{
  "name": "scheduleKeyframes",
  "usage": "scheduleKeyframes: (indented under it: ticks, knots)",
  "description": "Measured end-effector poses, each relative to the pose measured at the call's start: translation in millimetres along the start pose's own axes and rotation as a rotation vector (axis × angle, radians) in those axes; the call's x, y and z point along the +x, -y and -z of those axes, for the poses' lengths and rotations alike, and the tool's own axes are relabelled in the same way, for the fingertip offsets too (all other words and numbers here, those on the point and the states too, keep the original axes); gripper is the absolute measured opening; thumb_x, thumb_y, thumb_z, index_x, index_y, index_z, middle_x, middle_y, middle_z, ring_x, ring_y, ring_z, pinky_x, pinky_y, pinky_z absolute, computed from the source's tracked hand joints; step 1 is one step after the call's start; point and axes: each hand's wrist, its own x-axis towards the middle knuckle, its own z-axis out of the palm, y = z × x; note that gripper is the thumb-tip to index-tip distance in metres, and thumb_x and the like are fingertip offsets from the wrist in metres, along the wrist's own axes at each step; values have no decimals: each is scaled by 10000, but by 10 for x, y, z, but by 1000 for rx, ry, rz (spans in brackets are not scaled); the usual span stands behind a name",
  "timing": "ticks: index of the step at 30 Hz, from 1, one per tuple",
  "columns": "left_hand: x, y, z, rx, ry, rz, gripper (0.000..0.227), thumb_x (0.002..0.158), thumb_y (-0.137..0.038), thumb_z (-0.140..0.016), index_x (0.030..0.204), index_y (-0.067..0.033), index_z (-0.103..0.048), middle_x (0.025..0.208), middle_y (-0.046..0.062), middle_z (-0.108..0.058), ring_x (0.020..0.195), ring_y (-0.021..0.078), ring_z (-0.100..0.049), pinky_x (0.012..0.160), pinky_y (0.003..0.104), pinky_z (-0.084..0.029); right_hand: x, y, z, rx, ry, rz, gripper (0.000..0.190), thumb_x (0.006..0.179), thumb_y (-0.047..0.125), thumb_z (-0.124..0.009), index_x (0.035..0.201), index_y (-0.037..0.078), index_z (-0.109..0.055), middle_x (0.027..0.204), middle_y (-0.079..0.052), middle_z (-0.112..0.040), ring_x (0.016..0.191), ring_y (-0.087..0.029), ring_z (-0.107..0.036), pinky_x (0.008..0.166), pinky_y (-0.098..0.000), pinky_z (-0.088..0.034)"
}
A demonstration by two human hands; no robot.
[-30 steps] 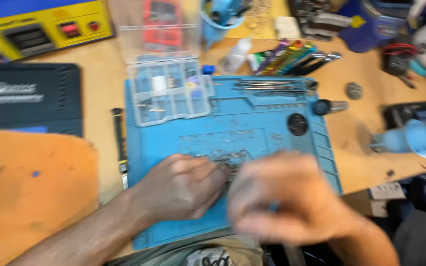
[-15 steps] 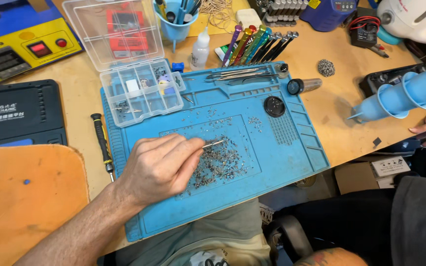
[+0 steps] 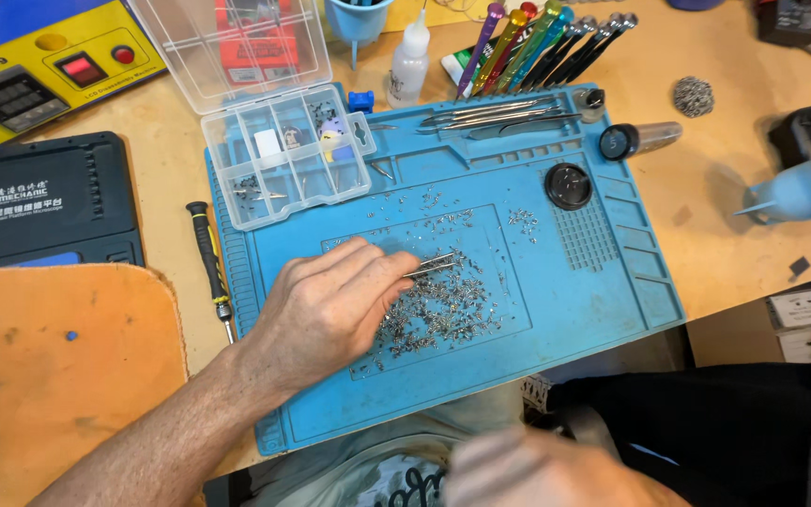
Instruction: The person uses tweezers to pick up small screws from a blue work mat and place them into a compartmentalized plastic organizer box. The person repeatedly picks up individual screws and transfers them from the pile on the mat to the storage box.
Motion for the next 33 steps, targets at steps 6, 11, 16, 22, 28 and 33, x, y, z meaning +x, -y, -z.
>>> scheduleKeyframes:
  ticks: [6,11,16,22,28,33]
  knots:
    - [116,44,-79,5,5,27,90,1107,33,-755,1192,39,-723,963,131,-709,802,322,-640,665,408,-525,-458,-677,518,-1002,-859,-227,325,1065,-200,-503,1079,-27,-777,918,-125,-726,817,-222,-707,745,-318,-552]
    - [135,169,-97,-7,61,56,75,1105,14,-750,1179,21,-741,954,124,-714,821,338,-658,704,421,-543,-450,-795,616,-1026,-932,-230,295,1083,-200,-501,1169,-60,-746,1105,-183,-727,934,-253,-715,871,-327,-577]
    - [159,226,-62,-59,108,86,91,1145,-24,-669,1192,9,-738,960,110,-705,843,340,-657,732,421,-539,-455,-779,618,-945,-968,-259,266,1106,-192,-537,1144,-54,-761,1080,-174,-732,933,-243,-714,859,-315,-573]
    - [150,290,-52,-103,126,83,101,1149,-16,-679,1236,9,-722,960,110,-672,835,334,-633,724,427,-531,-439,-757,638,-916,-971,-301,286,1071,-205,-528,1088,-39,-760,1035,-150,-727,880,-231,-689,827,-314,-532]
    - [194,359,-46,-86,169,90,124,1137,38,-693,1225,-46,-719,915,66,-608,829,297,-594,622,412,-472,-455,-771,648,-938,-952,-300,306,1019,-245,-534,1066,-50,-765,1021,-160,-734,852,-225,-694,774,-302,-543]
    - [233,440,-92,-206,162,128,203,1187,-140,-578,1177,-1,-726,924,96,-699,819,328,-664,742,441,-531,-457,-769,640,-938,-947,-324,318,1028,-243,-524,1059,-38,-765,1007,-146,-728,844,-215,-686,772,-298,-530]
